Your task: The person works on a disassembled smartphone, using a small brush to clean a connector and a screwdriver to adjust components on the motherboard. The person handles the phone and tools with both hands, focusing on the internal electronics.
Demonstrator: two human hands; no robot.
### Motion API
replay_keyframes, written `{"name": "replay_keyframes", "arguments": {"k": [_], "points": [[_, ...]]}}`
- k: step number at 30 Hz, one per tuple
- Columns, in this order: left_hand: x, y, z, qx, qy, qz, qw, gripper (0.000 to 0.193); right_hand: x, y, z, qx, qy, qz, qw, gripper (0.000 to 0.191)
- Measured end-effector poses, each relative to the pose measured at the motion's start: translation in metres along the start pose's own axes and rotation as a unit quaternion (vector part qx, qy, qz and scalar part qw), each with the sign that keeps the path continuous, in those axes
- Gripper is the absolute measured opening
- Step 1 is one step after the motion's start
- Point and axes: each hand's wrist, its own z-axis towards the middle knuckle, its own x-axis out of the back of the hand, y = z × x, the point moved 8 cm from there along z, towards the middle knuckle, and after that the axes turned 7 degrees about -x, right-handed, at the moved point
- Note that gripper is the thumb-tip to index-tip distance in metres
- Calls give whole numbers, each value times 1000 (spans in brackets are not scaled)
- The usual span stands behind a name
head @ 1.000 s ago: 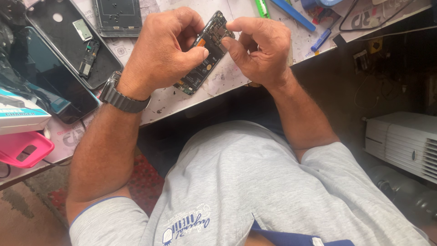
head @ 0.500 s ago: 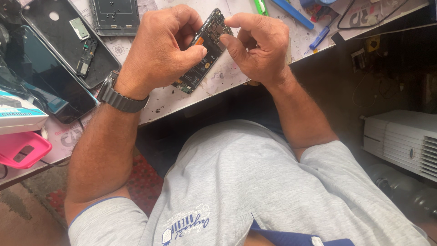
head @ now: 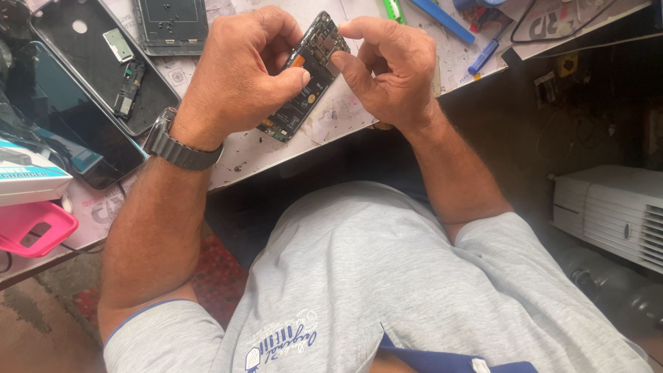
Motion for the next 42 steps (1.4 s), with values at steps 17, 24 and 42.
{"name": "replay_keyframes", "arguments": {"k": [17, 24, 42], "points": [[11, 0, -4, -12, 29, 11, 999, 15, -7, -3, -4, -35, 10, -2, 999, 34], [14, 4, -10, -51, 41, 17, 998, 15, -11, 3, -8, -37, -2, 9, 999, 40], [13, -2, -11, -26, 40, 12, 999, 17, -7, -9, -8, -5, 35, -25, 999, 19]]}}
